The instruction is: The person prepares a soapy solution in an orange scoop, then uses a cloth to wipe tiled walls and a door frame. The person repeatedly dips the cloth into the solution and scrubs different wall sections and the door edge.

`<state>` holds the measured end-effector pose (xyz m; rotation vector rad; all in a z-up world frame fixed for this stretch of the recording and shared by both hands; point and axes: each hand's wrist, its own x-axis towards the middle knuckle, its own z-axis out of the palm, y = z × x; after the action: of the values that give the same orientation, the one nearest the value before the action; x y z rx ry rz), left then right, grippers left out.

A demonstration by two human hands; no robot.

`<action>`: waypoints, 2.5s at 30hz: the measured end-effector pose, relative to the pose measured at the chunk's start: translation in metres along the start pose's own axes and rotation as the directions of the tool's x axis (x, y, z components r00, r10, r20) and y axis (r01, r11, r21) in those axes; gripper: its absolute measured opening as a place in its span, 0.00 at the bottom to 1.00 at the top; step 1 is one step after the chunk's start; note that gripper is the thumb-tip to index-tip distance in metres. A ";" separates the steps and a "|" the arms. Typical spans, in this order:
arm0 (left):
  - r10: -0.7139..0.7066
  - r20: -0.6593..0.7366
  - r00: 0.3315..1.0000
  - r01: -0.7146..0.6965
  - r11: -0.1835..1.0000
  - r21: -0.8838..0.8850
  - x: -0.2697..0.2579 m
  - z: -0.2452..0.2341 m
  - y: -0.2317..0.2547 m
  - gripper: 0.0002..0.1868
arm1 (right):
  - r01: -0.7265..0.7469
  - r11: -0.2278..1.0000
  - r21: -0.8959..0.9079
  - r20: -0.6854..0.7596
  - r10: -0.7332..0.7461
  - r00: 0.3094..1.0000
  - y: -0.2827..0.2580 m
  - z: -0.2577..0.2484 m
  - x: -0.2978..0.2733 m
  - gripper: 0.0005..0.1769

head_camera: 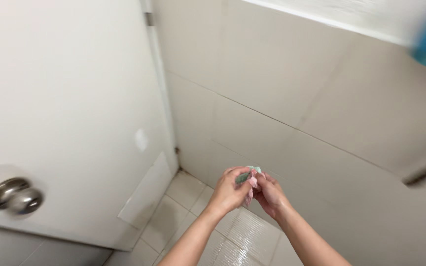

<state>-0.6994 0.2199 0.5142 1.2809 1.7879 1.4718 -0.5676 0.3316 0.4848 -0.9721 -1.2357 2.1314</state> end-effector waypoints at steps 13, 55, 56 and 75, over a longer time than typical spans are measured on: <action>-0.499 -0.527 0.688 0.011 0.734 -0.679 -0.086 -0.271 -0.053 0.43 | -0.065 0.974 -0.217 0.258 0.121 0.958 -0.001 0.244 0.082 0.21; -0.680 -0.375 0.630 -0.100 0.408 -0.907 0.025 -0.254 -0.135 0.27 | 0.426 0.723 -0.544 0.214 -0.372 0.903 -0.097 0.201 0.190 0.18; -0.659 -0.367 0.656 -0.063 0.436 -0.898 0.040 -0.245 -0.127 0.26 | 0.466 0.685 -0.561 0.196 -0.437 0.878 -0.123 0.190 0.193 0.18; -0.675 -0.049 0.736 0.483 0.574 -0.661 0.193 -0.181 -0.169 0.23 | 0.359 -0.916 -0.179 0.765 0.100 0.636 -0.110 0.095 0.298 0.43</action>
<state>-0.9929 0.3074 0.4457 0.0840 1.4655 1.6629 -0.8220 0.5426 0.5138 0.0335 -2.9993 -1.0559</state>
